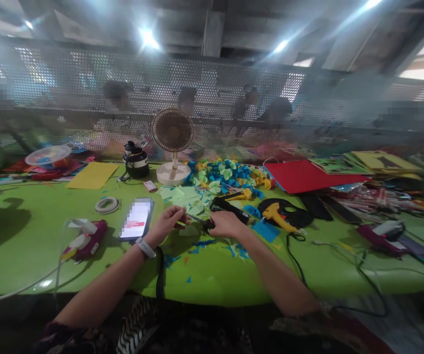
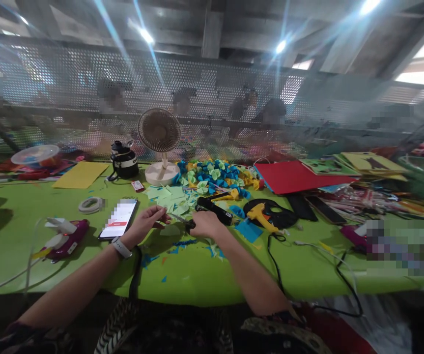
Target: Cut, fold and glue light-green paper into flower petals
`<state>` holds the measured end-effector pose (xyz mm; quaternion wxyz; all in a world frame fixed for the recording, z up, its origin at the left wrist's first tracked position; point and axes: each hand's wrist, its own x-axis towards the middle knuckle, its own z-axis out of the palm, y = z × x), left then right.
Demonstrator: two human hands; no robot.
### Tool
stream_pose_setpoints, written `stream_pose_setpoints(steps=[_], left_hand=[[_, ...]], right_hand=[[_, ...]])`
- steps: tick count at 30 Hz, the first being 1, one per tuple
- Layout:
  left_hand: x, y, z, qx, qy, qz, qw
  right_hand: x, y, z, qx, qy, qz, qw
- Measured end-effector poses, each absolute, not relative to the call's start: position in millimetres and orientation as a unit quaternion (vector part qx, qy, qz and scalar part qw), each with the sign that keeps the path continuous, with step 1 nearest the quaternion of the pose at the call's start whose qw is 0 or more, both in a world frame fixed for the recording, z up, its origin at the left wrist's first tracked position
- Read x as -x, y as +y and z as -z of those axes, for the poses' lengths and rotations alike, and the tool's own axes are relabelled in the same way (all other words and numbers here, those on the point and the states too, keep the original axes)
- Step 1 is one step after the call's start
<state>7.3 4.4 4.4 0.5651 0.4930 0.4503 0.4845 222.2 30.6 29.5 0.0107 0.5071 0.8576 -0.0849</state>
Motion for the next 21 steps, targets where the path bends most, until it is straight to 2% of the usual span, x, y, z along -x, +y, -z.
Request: stream_pose_setpoints(steps=[6, 11, 14, 17, 21], left_hand=[[-6.8, 5.3, -1.9, -0.478, 0.45, -0.505, 0.561], [-7.7, 4.0, -2.5, -0.449, 0.439, -0.539, 0.562], [-9.1, 2.8, -3.9, -0.429, 0.422, -0.559, 0.571], [-9.8, 2.0, -4.3, -0.41, 0.412, -0.576, 0.575], [-10.1, 0.8, -3.8, -0.398, 0.406, -0.589, 0.574]], right_hand=[[-238.1, 37.9, -30.4, -0.519, 0.84, 0.151, -0.046], [-239.8, 42.5, -23.6, -0.506, 0.696, 0.451, -0.238], [-224.3, 34.8, -18.4, -0.459, 0.627, 0.556, -0.295], [-207.4, 22.8, -14.2, -0.435, 0.611, 0.588, -0.304], [-198.0, 11.9, -11.8, -0.45, 0.622, 0.559, -0.313]])
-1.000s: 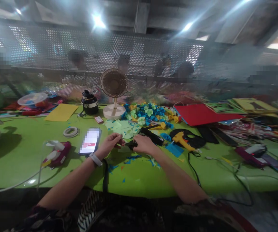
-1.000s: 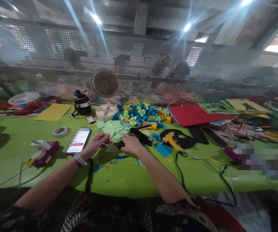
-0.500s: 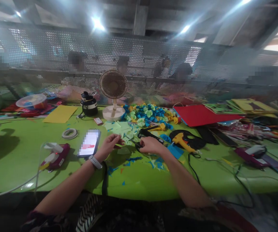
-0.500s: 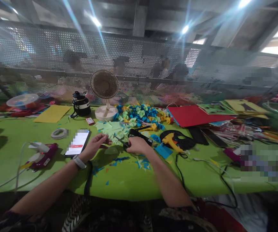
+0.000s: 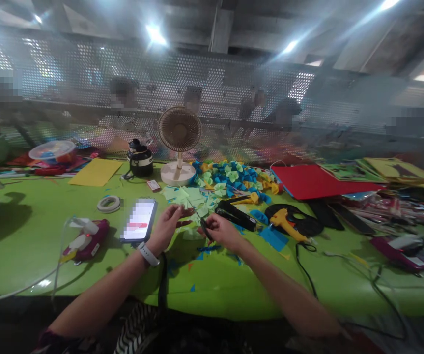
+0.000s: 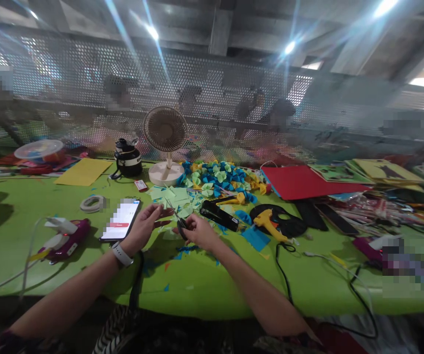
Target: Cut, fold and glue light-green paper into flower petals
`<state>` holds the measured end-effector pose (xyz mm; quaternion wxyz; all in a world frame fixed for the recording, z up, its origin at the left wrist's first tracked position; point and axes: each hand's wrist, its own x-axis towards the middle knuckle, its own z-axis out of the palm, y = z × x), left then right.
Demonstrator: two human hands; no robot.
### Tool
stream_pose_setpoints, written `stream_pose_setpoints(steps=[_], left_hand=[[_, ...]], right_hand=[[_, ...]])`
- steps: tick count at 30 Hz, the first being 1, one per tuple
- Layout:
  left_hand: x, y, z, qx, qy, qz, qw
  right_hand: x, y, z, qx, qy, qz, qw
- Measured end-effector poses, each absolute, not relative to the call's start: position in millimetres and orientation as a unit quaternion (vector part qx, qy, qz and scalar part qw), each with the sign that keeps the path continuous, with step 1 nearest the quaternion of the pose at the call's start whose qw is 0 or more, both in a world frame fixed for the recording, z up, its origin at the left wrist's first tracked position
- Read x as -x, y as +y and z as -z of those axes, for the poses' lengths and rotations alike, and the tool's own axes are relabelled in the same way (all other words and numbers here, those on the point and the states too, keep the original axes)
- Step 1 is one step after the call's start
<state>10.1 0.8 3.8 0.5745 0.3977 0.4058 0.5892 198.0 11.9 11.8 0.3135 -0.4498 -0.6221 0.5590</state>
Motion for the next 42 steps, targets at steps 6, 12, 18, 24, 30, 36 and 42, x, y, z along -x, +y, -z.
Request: stream_pose_setpoints(steps=[6, 12, 18, 24, 30, 36, 42], left_hand=[[-13.1, 0.2, -3.0, -0.423, 0.409, -0.596, 0.546], [-15.8, -0.3, -2.2, -0.442, 0.406, -0.591, 0.539], [-14.1, 0.0, -2.4, -0.454, 0.402, -0.582, 0.542], [-12.9, -1.1, -5.6, -0.435, 0.397, -0.586, 0.557], [-13.6, -2.1, -5.8, -0.439, 0.392, -0.58, 0.563], [-14.3, -2.3, -4.3, -0.443, 0.384, -0.576, 0.569], [-15.3, -4.0, -5.0, -0.436, 0.38, -0.577, 0.577]], right_hand=[[-198.9, 9.0, -7.9, 0.475, -0.672, -0.488, 0.291], [-198.8, 7.9, -7.0, 0.472, -0.692, -0.465, 0.286], [-199.4, 7.2, -15.6, 0.468, -0.693, -0.479, 0.266], [-199.0, 5.9, -20.5, 0.463, -0.683, -0.506, 0.25], [-199.3, 8.3, -17.0, 0.461, -0.676, -0.515, 0.256], [-199.1, 8.6, -13.9, 0.456, -0.683, -0.506, 0.264], [-199.1, 8.9, -14.1, 0.454, -0.693, -0.49, 0.27]])
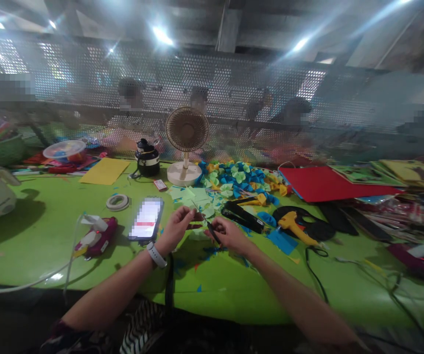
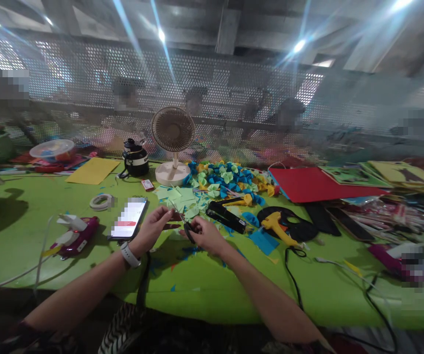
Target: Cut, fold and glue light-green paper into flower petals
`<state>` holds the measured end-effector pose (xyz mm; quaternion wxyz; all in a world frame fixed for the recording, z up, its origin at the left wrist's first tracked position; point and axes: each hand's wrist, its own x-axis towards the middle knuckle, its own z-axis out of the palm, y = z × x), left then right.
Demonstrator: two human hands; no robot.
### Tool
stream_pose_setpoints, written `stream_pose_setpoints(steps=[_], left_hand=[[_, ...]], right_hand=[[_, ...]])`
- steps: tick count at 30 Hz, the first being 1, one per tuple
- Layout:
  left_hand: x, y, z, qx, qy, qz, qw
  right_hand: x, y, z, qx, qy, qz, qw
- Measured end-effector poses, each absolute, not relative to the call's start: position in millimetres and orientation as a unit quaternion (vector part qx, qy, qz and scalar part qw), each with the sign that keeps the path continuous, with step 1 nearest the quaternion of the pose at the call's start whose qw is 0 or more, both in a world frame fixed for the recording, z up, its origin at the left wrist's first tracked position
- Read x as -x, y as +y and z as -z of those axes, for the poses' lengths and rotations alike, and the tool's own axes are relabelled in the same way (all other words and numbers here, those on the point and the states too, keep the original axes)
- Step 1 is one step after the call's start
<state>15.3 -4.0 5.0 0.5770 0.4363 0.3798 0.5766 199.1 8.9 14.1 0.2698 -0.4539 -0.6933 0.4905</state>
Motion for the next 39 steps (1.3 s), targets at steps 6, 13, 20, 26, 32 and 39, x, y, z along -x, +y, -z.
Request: stream_pose_setpoints(steps=[6, 13, 20, 26, 32, 39], left_hand=[[-15.4, -4.1, -4.2, -0.433, 0.376, -0.576, 0.583], [-14.8, -4.3, -5.1, -0.421, 0.375, -0.576, 0.592], [-14.0, -3.5, -2.3, -0.419, 0.371, -0.577, 0.595], [-14.1, -5.1, -6.3, -0.402, 0.378, -0.582, 0.597], [-13.0, -3.2, -6.2, -0.389, 0.384, -0.591, 0.593], [-10.0, -2.3, -6.3, -0.416, 0.397, -0.566, 0.591]], right_hand=[[-199.6, 9.7, -12.3, 0.444, -0.699, -0.489, 0.275], [-199.2, 10.0, -10.6, 0.442, -0.711, -0.467, 0.283], [-197.3, 7.2, -14.6, 0.441, -0.71, -0.472, 0.282], [-196.8, 6.2, -14.6, 0.447, -0.707, -0.471, 0.279], [-196.7, 4.6, -16.9, 0.445, -0.704, -0.482, 0.272], [-198.8, 6.8, -15.4, 0.455, -0.694, -0.492, 0.266]])
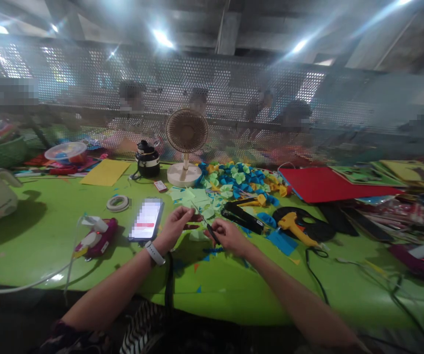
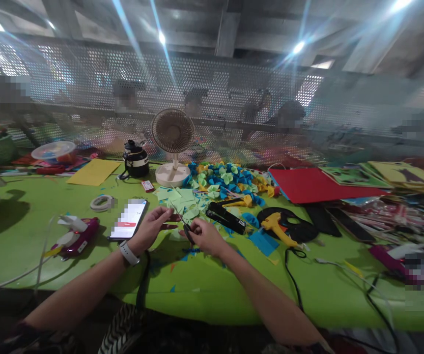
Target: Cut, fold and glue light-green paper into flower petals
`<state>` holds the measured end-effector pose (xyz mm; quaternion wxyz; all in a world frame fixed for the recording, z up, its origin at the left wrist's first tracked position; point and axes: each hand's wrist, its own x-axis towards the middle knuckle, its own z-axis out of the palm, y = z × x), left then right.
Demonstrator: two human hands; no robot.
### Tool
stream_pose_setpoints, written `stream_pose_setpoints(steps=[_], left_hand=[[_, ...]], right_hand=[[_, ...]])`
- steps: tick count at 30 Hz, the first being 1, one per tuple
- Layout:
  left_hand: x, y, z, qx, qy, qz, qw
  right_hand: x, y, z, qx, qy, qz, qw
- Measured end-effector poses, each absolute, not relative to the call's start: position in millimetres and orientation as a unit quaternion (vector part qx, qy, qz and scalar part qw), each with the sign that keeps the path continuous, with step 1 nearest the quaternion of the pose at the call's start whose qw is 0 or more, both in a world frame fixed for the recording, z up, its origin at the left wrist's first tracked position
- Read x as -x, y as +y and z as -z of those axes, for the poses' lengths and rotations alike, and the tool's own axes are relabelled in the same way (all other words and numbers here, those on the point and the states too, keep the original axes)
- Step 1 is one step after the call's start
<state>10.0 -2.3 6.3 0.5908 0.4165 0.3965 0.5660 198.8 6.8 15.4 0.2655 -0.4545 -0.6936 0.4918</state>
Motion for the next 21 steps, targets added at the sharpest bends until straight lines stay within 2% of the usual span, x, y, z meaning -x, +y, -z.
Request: stream_pose_setpoints(steps=[21], left_hand=[[-8.3, 0.3, -5.9, -0.399, 0.401, -0.577, 0.589]], right_hand=[[-199.1, 6.9, -17.2, 0.448, -0.694, -0.497, 0.265]])
